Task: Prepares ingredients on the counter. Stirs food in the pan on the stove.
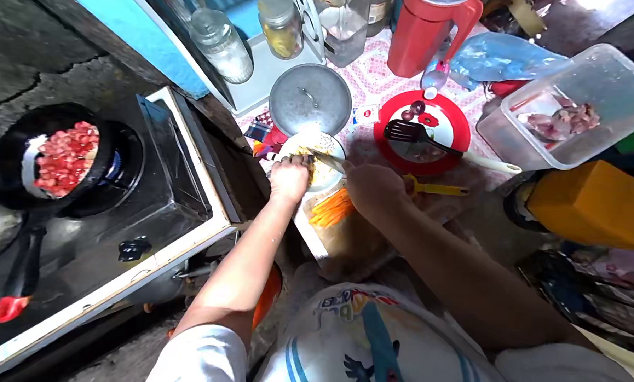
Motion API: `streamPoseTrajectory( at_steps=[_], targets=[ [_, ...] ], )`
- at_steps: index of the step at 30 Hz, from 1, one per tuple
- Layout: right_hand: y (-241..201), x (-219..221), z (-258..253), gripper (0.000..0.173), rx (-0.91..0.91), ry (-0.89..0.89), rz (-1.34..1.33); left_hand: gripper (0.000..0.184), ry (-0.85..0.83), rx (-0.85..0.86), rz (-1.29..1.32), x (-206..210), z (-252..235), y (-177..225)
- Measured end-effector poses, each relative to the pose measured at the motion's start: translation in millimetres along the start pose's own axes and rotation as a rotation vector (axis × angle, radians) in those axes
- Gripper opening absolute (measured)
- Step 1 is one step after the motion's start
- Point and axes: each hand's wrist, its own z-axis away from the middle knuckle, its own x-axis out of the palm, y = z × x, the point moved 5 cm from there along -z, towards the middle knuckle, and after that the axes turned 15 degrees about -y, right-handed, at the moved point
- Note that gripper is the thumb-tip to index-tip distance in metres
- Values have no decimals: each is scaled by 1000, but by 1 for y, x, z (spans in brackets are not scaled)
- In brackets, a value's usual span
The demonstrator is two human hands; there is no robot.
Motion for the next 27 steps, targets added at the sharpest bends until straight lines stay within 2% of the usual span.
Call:
streamPoseTrajectory(
  at_steps=[6, 12, 15, 18, 20, 24, 27],
  targets=[
    [3, 7, -10, 50, 6, -30, 15, 36, -102, 10, -87, -3, 0, -2],
    [2, -3, 8, 38, 21, -42, 66, 32, -104, -35, -88, -7, 12, -19],
    [6, -13, 17, 39, 22, -29, 88, 37, 39, -67, 3, -20, 23, -25],
    [5, -19, 25, 50, 22, 3, 78, 33, 219, -97, 56, -31, 36, -38],
    [0, -18, 26, 53, -10, 26, 75, 31, 248, -124, 76, -32, 43, -46],
    [-12, -6, 14, 41, -98, 44, 43, 28, 99, -181, 80, -22, 45, -48],
    [-11, 6, 1, 50, -69, -25, 11, 30, -29, -201, 79, -9, 38, -45]
  ],
)
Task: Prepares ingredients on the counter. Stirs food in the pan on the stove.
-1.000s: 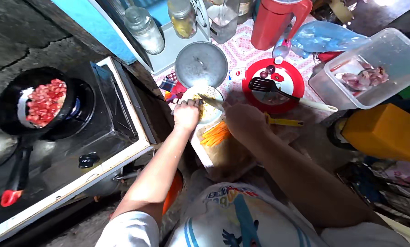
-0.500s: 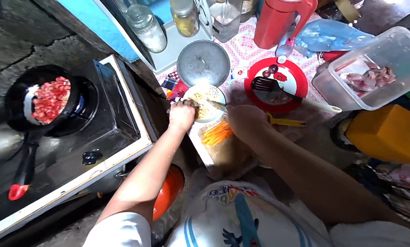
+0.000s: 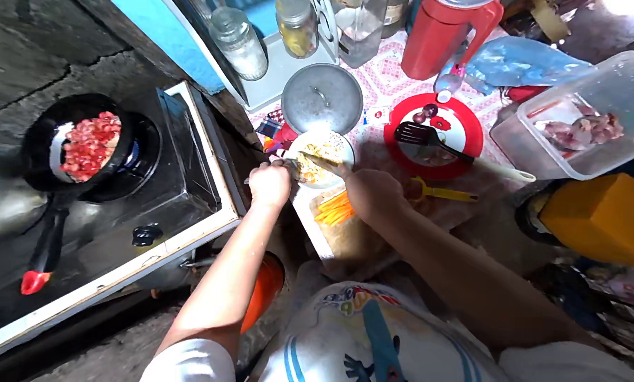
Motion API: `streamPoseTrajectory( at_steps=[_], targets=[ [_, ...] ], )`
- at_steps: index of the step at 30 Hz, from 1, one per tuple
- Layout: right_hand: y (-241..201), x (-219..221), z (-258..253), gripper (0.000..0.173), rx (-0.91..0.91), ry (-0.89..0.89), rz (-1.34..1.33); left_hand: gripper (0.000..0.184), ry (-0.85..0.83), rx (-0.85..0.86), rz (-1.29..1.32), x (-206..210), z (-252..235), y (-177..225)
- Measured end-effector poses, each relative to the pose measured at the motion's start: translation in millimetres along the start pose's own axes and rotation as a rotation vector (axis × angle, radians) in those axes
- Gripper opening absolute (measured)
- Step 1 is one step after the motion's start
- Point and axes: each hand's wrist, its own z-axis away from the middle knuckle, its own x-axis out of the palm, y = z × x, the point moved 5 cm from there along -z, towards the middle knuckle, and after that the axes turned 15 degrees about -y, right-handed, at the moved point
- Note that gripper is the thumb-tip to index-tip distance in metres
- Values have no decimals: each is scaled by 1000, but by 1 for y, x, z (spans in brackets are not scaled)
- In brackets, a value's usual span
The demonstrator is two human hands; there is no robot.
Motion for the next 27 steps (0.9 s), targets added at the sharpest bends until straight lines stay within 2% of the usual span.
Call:
streamPoseTrajectory(
  at_steps=[4, 11, 17, 21, 23, 27],
  targets=[
    [13, 10, -5, 55, 36, -8, 15, 33, -1, 24, -1, 14, -8, 4],
    [15, 14, 2, 52, 48, -32, 85, 34, -9, -4, -25, 9, -9, 7],
    [9, -12, 23, 43, 74, 30, 173, 34, 88, -37, -13, -9, 5, -8],
    [-4, -18, 29, 46, 26, 107, 187, 31, 32, -45, 5, 3, -1, -6],
    [-10, -14, 24, 38, 12, 99, 192, 31, -16, -40, 11, 8, -5, 2],
    [-7, -5, 7, 48, 20, 20, 193, 31, -53, -2, 28, 12, -7, 14]
  ],
)
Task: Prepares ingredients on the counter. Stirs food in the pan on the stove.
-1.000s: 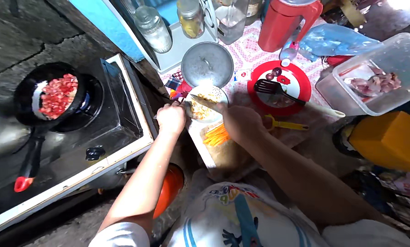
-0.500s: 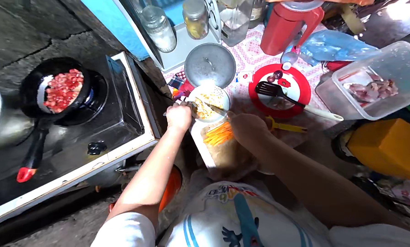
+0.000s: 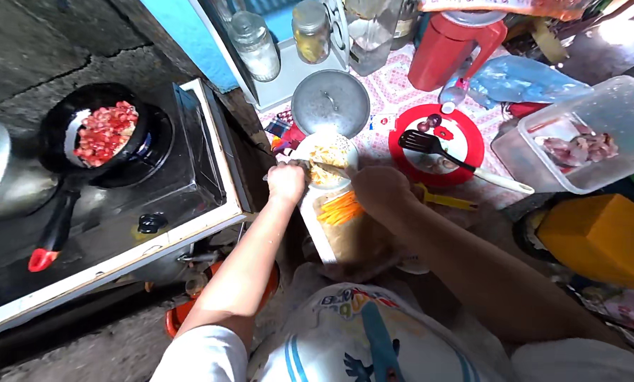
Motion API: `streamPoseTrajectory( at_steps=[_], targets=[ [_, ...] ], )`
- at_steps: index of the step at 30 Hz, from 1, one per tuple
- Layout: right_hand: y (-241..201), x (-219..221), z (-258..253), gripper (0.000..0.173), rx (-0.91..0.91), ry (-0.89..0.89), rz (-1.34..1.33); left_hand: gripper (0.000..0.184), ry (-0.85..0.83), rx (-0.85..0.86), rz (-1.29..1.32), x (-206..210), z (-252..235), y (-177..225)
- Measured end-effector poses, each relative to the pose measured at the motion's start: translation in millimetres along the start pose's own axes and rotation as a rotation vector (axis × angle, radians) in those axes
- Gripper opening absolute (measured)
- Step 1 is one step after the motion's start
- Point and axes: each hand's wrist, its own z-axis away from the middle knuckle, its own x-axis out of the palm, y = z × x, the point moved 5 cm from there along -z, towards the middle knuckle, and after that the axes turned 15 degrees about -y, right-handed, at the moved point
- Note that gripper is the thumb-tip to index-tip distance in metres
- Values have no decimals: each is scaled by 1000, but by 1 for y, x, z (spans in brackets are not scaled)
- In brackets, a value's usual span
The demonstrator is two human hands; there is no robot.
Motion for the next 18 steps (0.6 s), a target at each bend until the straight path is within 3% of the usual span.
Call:
streamPoseTrajectory(
  at_steps=[4, 10, 18],
  targets=[
    [12, -8, 8, 38, 49, -15, 19, 36, 0, 36, 20, -1, 1, -1],
    [8, -14, 20, 49, -3, 66, 29, 34, -13, 30, -8, 6, 8, 6],
    [5, 4, 0, 49, -18, -59, 18, 36, -76, -7, -26, 9, 12, 14]
  ],
)
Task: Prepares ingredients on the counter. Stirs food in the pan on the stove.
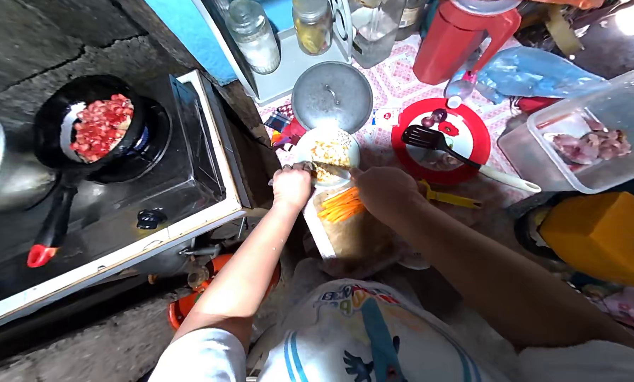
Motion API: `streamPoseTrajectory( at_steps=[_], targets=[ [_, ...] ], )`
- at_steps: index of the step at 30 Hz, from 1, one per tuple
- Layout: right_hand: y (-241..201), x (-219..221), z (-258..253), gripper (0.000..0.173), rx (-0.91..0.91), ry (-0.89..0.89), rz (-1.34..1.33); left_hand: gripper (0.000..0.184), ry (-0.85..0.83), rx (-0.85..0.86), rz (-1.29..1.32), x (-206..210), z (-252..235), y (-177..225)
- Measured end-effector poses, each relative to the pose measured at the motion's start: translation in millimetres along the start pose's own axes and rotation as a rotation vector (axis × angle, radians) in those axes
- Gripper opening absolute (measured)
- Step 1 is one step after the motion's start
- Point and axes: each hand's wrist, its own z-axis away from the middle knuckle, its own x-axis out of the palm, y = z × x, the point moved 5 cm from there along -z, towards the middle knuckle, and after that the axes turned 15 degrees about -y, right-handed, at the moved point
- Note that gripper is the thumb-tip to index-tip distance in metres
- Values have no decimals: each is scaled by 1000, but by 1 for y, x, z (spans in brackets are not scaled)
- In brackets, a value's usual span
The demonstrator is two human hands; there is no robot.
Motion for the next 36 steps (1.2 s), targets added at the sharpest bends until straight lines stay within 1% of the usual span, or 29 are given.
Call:
streamPoseTrajectory(
  at_steps=[4, 7, 8, 9, 12, 14, 18, 20, 23, 25, 28, 32, 34, 36],
  targets=[
    [12, -5, 1, 41, 13, -4, 6, 29, 36, -31, 27, -7, 4, -12],
    [29, -14, 9, 37, 12, 9, 11, 33, 131, -39, 111, -10, 14, -23],
    [37, -15, 11, 32, -7, 30, 0, 34, 161, -39, 145, -10, 17, -25],
    [45, -16, 13, 34, -26, 40, -21, 34, 181, -41, 178, -9, 20, -26],
    [70, -10, 7, 49, -35, 94, -157, 36, 203, -13, 263, -9, 28, -20],
    [79, -2, 7, 52, -32, 131, -230, 37, 215, 27, 281, -7, 29, -12],
    [72, 16, 23, 55, -6, 135, -287, 40, 129, -2, 223, -8, 25, 1],
    [64, 26, 26, 55, -11, 121, -283, 39, 164, 12, 201, -11, 26, 6],
    [58, 34, 19, 60, 11, 71, -267, 37, 206, 13, 186, -17, 29, 9],
    [62, 34, 17, 60, 48, 64, -270, 38, 223, 8, 200, -19, 30, 5],
    [72, 35, 20, 60, 60, 103, -288, 37, 212, -12, 247, -19, 32, -1],
    [83, 37, 25, 60, 59, 110, -330, 33, 213, -19, 394, -18, 32, -14],
    [92, 39, 24, 59, 56, 173, -355, 32, 244, -18, 512, -18, 35, -23],
    [101, 44, 20, 55, 30, 284, -379, 32, 294, -17, 598, -16, 36, -31]
  ],
)
